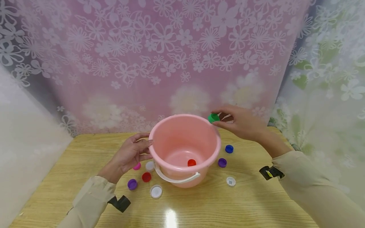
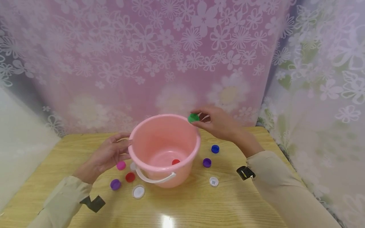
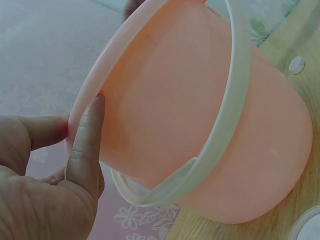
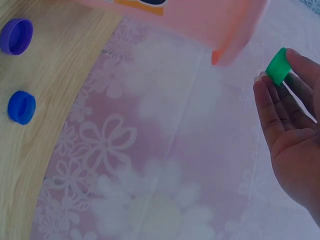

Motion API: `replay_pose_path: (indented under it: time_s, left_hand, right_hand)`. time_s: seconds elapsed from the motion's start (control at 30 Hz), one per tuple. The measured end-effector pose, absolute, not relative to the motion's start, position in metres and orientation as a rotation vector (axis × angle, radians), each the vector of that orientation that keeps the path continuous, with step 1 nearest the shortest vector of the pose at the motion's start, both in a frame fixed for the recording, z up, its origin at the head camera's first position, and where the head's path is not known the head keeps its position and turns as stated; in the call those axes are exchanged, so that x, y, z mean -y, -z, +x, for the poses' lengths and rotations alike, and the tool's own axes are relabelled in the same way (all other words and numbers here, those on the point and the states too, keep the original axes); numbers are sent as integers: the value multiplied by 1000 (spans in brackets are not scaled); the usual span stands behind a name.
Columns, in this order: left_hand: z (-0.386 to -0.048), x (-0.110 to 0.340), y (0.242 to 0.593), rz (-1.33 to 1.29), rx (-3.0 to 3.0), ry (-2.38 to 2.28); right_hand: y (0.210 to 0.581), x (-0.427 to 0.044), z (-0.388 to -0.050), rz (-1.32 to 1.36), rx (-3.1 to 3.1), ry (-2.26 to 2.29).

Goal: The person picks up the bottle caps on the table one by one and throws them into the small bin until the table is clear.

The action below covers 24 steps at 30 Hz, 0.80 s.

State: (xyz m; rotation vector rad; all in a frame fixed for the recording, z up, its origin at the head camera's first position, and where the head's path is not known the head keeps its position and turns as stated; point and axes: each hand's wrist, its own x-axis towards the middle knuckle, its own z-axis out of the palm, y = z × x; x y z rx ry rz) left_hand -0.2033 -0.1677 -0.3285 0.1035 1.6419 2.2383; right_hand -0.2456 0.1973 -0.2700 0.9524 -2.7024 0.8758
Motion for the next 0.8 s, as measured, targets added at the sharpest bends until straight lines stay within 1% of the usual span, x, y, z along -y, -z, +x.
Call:
replay_pose_path:
  time_s: [0.27, 0.57, 0.8]
  left_hand:
    - [-203, 167, 328, 93, -1639, -2244]
    - [-204, 168, 327, 91, -1663, -2232]
    - [-204, 168, 328, 96, -1663, -2236]
  right_hand:
    - [273, -169, -250, 1077, 2703, -981]
    - [287, -144, -255, 1233, 2694, -894]
    - [296, -134, -257, 1309, 2705, -873]
